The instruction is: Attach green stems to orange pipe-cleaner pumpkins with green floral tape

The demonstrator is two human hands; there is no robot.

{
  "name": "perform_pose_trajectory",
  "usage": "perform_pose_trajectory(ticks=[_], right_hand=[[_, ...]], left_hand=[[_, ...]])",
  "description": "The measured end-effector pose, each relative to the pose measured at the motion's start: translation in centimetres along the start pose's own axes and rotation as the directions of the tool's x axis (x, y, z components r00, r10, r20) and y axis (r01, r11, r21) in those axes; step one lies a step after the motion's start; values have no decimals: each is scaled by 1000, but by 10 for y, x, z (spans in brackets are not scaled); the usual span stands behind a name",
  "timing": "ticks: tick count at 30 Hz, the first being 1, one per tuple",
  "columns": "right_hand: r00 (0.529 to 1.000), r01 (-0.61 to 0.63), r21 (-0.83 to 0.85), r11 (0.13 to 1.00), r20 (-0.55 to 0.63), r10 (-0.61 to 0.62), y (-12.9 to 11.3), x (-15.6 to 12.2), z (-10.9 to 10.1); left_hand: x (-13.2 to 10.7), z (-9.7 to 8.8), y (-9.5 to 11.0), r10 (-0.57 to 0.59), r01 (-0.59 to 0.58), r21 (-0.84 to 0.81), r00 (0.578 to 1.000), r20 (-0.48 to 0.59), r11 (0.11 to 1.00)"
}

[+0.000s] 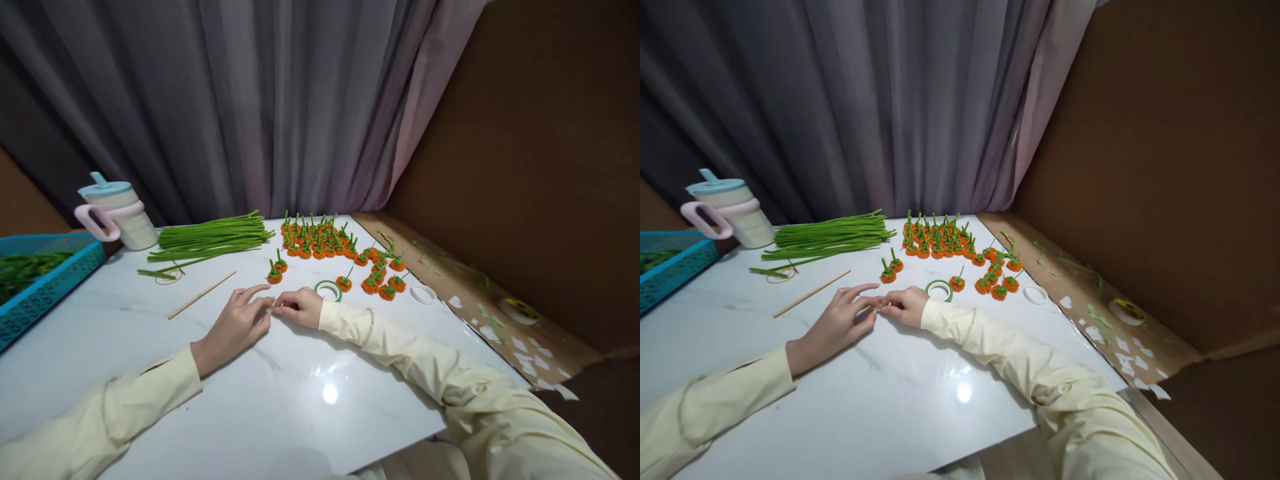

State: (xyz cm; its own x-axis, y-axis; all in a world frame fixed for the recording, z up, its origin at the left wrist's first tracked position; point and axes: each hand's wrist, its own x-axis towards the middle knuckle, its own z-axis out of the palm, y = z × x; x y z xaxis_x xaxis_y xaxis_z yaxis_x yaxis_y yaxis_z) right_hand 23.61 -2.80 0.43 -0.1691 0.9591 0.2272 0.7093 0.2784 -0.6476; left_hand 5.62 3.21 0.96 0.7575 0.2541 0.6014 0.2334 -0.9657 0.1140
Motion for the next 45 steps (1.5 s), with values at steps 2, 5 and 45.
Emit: perform_pose_trajectory(ticks=[2, 5, 45], right_hand=[[1000, 0, 2, 1000, 0, 0, 0, 0, 0], [1000, -1, 4, 1000, 0, 1, 0, 0, -1], [971, 204, -221, 954, -79, -226, 3, -6, 4]], left_hand=[[0, -1, 0, 9, -9, -5, 1000, 0, 1000], [-1, -2, 0, 17, -17, -12, 1000, 7, 1000], [3, 0, 1, -82, 82, 17, 996, 26, 997]])
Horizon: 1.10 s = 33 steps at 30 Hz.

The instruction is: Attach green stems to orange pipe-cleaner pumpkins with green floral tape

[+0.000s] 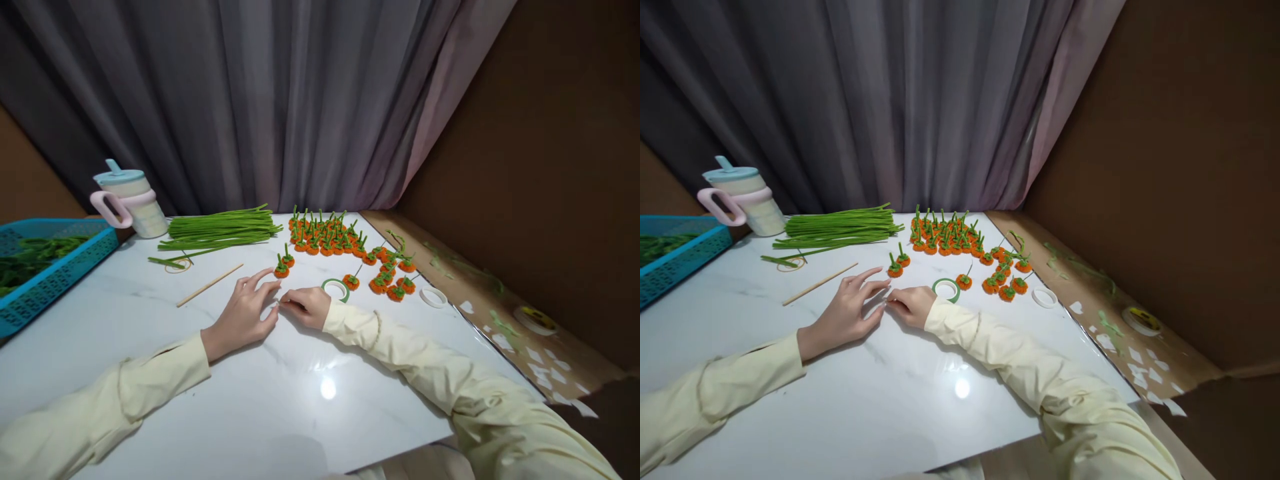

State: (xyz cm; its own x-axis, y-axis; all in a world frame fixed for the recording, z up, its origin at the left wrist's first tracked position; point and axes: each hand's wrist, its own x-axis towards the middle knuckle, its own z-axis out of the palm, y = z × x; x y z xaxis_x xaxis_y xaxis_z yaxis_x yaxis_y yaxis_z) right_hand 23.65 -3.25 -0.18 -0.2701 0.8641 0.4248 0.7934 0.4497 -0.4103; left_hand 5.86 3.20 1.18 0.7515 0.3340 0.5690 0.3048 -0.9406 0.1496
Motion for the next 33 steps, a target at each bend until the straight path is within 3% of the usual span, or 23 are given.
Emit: perform_pose_trajectory(ticks=[3, 8, 24, 33], right_hand=[[996, -82, 182, 980, -24, 88, 3, 2, -2], [985, -174, 386, 906, 54, 166, 3, 4, -6], [987, -157, 404, 901, 92, 131, 3, 3, -6], [985, -166, 427, 889, 114, 130, 0, 2, -8]], left_hand=[[0, 1, -3, -15, 17, -43, 999, 38, 999], [0, 1, -4, 0, 6, -93, 998, 65, 996], [1, 0, -1, -9, 12, -66, 999, 47, 998], [1, 0, -4, 20, -8, -162, 997, 72, 987]])
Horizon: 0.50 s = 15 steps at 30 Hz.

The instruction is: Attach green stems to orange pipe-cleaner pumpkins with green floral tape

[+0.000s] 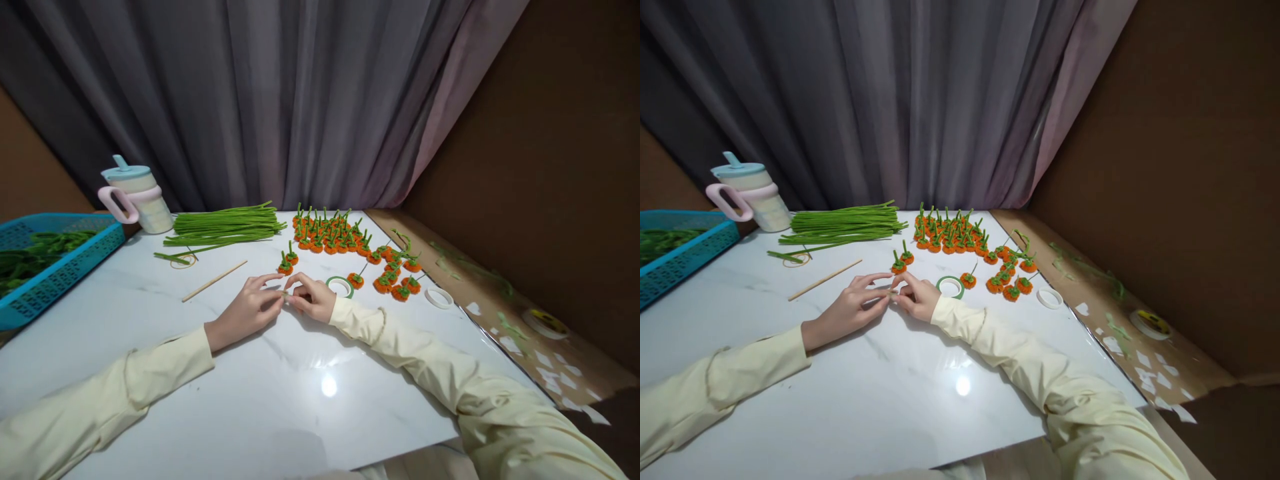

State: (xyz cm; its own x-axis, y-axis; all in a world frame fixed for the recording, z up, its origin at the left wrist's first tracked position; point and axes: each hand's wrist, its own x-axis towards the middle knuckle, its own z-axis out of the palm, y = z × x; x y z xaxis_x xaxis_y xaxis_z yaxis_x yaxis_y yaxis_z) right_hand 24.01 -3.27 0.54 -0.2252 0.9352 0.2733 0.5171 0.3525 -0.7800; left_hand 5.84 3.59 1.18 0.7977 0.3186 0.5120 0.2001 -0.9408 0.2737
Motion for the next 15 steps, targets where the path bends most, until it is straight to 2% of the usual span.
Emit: perform_pose_trajectory(ticks=[6, 9, 12, 15], right_hand=[[1000, 13, 23, 1000, 17, -13, 1, 0, -2], [994, 92, -117, 989, -46, -98, 0, -1, -3], [952, 245, -376, 894, -84, -296, -2, -1, -1], [905, 330, -590, 737, -25, -425, -2, -1, 3]], left_hand=[[-1, -1, 1, -19, 19, -7, 1000, -12, 1000], [0, -1, 2, -4, 4, -4, 1000, 1, 1000], [0, -2, 3, 2, -2, 18, 1000, -3, 1000], [-1, -2, 4, 32, -32, 53, 999, 11, 998]])
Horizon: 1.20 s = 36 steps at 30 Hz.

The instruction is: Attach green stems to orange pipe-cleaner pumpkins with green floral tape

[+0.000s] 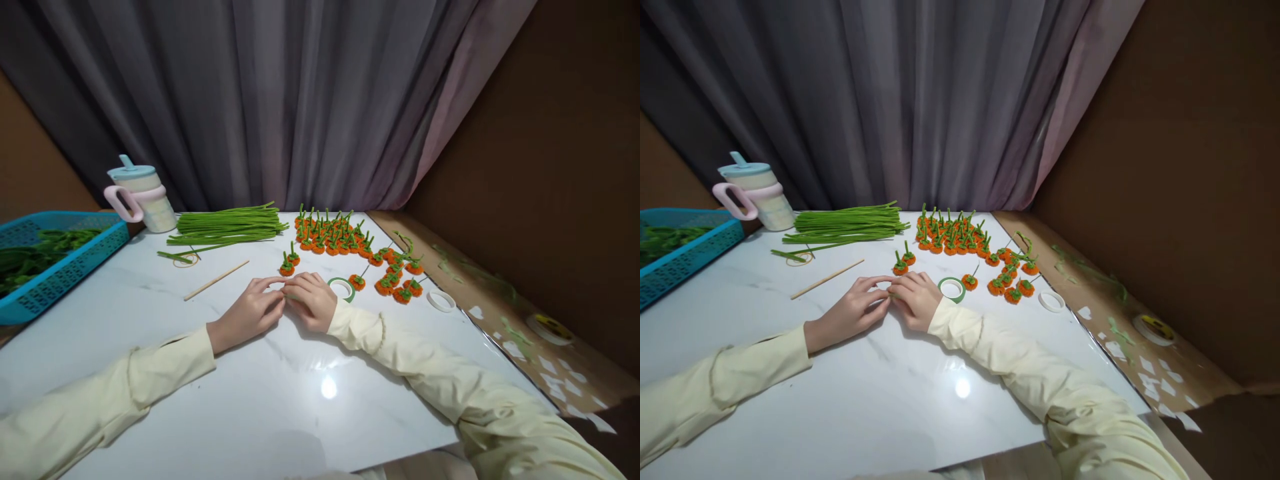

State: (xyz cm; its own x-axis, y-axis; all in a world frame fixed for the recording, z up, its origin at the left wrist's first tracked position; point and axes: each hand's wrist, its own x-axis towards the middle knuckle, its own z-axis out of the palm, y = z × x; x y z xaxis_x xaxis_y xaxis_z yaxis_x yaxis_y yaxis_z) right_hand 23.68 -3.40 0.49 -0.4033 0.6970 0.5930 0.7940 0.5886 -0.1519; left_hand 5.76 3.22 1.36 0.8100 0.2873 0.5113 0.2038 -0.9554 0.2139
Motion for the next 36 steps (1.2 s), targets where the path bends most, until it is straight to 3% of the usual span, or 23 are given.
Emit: perform_pose_trajectory(ticks=[11, 19, 25, 36], right_hand=[[975, 198, -415, 888, -11, -223, -4, -2, 6], [968, 183, -534, 826, -51, -248, -5, 0, 7], [963, 156, -491, 857, -118, -243, -5, 2, 7], [981, -9, -284, 959, -188, -47, 4, 1, 7]], left_hand=[[1, 3, 1, 43, -46, 86, 998, 39, 995], [2, 0, 4, 60, -62, 89, 998, 33, 994], [3, 0, 5, 74, -77, 107, 997, 34, 991], [2, 0, 4, 89, -92, 100, 996, 27, 991]])
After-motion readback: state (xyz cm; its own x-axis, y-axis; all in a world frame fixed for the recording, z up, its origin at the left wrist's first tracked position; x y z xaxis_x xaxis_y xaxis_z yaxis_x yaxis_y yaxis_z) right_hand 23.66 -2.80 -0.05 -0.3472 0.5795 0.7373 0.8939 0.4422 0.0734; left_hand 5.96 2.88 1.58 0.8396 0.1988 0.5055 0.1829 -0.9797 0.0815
